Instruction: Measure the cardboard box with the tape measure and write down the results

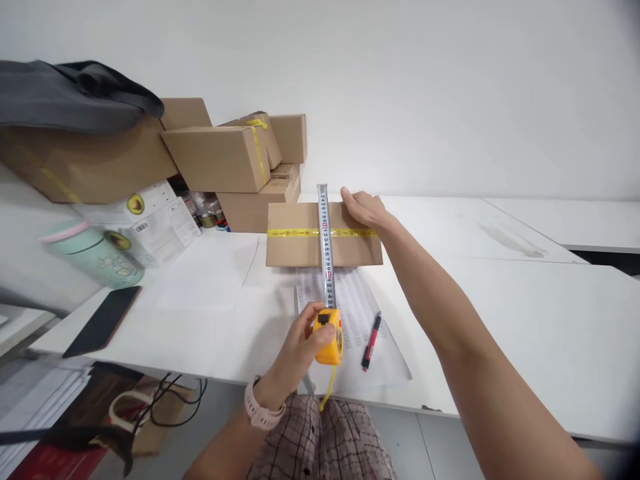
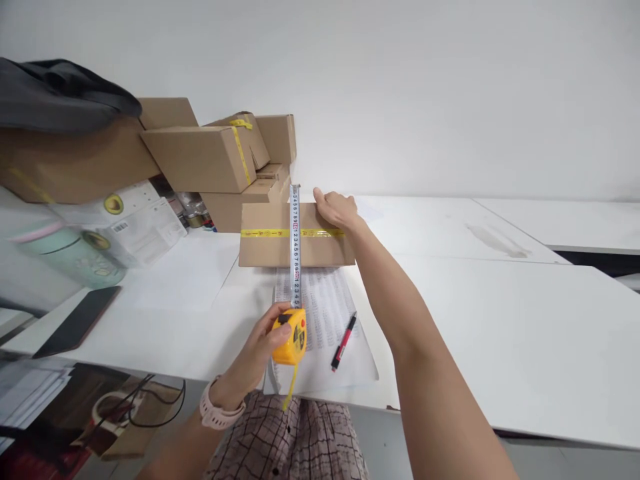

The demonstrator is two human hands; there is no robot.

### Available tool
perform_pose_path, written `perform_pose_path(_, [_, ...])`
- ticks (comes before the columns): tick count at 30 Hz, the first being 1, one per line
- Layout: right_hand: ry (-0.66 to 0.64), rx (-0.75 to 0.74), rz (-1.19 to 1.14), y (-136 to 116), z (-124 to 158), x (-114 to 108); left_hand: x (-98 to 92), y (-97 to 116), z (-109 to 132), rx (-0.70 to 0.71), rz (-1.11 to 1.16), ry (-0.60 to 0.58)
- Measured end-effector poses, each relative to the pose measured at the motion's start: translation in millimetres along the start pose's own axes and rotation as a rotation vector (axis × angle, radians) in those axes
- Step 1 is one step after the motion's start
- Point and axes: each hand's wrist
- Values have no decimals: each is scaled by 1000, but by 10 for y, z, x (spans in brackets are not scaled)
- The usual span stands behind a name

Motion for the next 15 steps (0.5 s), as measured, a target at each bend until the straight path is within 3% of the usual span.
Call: perform_pose_path(15, [104, 25, 14, -96, -5, 119, 78, -279, 90, -71, -12, -8])
Point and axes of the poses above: each hand's wrist, its own z-axis away from the middle knuckle, its own x-axis out of the palm, y = z × x, and after that the axes turned 2 degrees about -z, right-handed
